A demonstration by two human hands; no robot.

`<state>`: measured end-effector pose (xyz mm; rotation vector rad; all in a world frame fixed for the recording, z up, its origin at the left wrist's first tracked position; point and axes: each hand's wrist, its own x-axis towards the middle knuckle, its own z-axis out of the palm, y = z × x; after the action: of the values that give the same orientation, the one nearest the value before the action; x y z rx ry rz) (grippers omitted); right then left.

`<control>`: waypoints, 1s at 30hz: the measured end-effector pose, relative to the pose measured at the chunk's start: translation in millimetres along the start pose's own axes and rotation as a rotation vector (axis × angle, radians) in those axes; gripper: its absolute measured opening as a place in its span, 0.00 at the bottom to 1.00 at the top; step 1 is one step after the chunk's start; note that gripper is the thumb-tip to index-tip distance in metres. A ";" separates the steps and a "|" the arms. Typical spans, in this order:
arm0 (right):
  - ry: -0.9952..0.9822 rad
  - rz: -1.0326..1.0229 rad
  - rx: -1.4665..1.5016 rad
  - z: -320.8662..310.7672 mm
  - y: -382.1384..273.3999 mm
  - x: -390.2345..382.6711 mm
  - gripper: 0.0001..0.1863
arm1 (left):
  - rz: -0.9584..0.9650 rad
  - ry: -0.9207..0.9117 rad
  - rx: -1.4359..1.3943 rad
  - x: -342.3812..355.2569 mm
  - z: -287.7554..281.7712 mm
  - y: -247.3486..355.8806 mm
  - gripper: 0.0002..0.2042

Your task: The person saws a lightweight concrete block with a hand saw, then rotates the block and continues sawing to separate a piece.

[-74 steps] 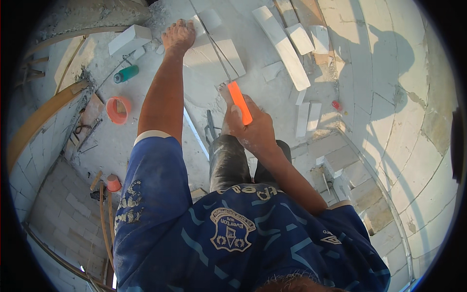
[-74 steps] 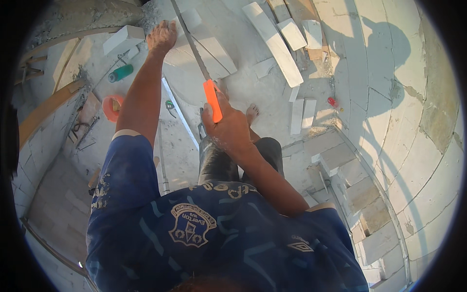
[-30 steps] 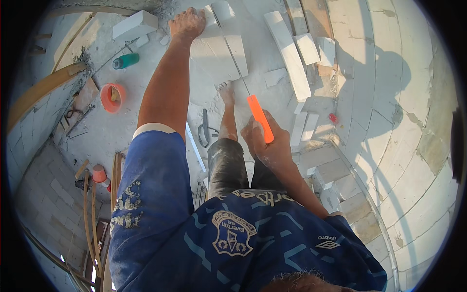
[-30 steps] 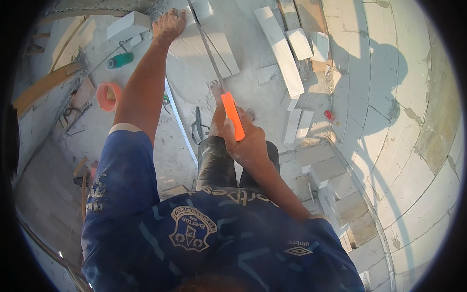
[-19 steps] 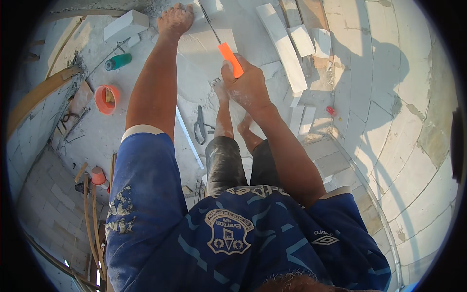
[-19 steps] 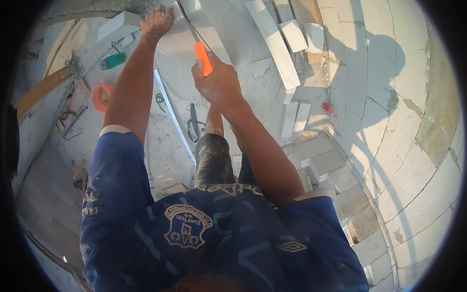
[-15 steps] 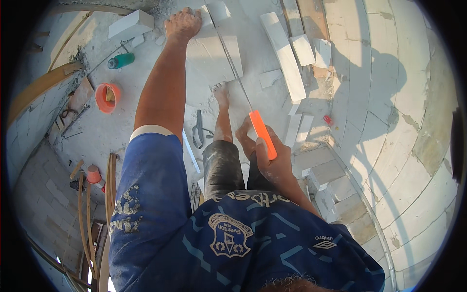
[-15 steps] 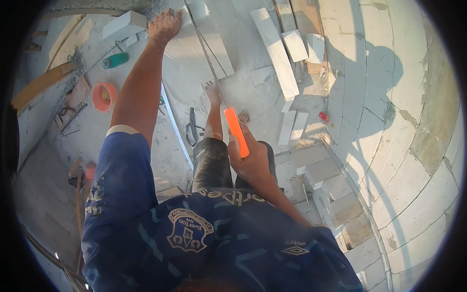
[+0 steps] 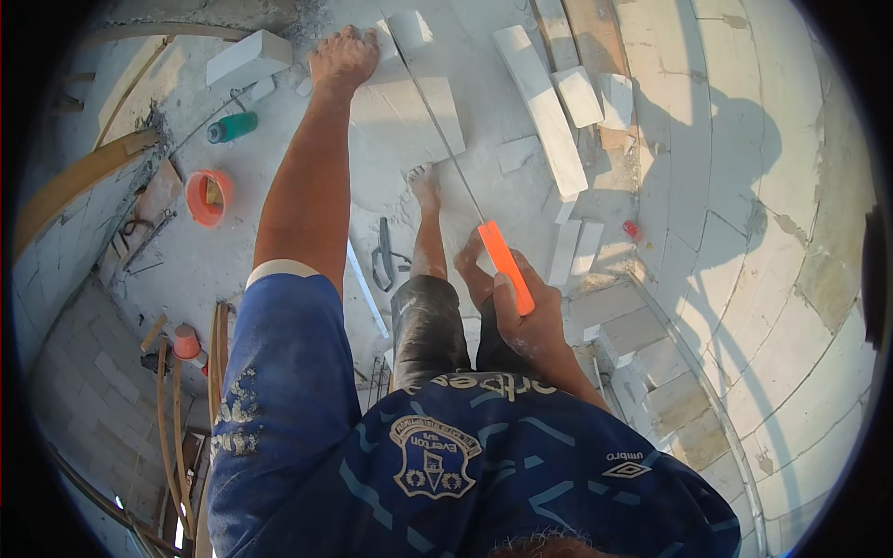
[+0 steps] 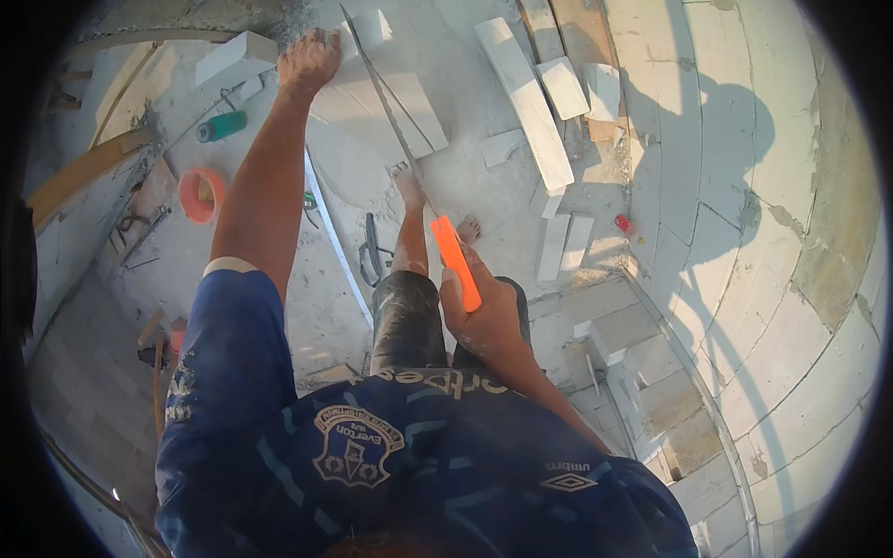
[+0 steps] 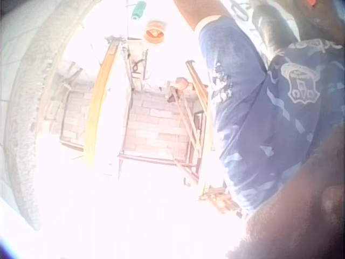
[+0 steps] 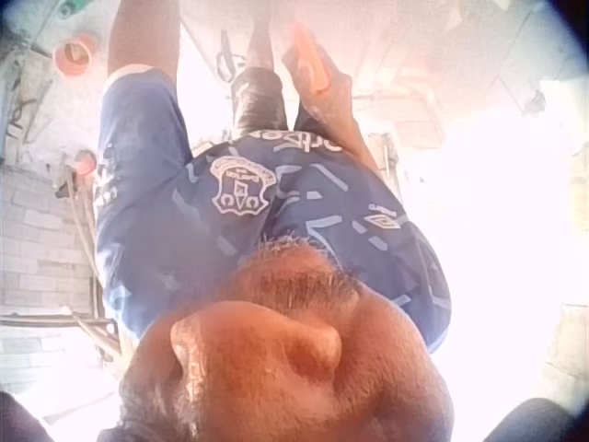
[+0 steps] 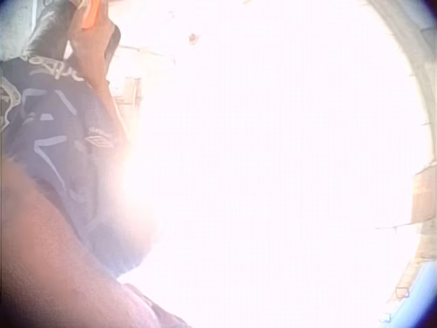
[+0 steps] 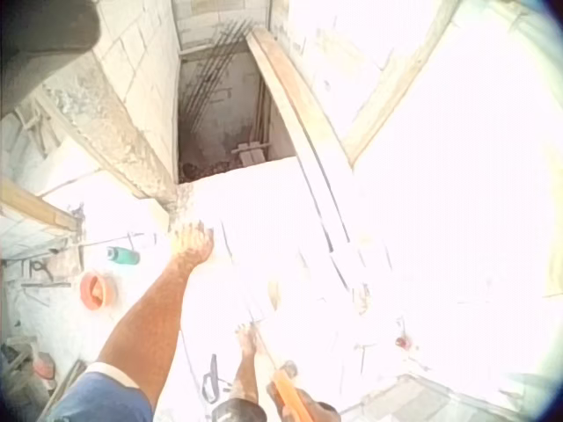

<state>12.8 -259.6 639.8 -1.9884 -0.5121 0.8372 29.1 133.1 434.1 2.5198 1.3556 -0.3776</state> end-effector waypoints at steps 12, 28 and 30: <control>-0.019 0.081 -0.005 4.5 -3.9 -11.0 0.23 | -0.014 0.002 0.005 1.1 -5.1 -0.6 0.31; 0.036 -0.047 -0.042 -6.6 -5.8 -6.1 0.24 | -0.004 0.035 -0.006 -1.3 2.0 -2.8 0.32; -0.151 0.225 -0.002 3.7 -13.2 38.9 0.25 | 0.021 0.023 0.009 -5.9 4.3 -3.7 0.32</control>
<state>36.4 -226.0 635.8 -2.0186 -0.3787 1.1327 22.4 129.0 431.7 2.5512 1.3371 -0.3527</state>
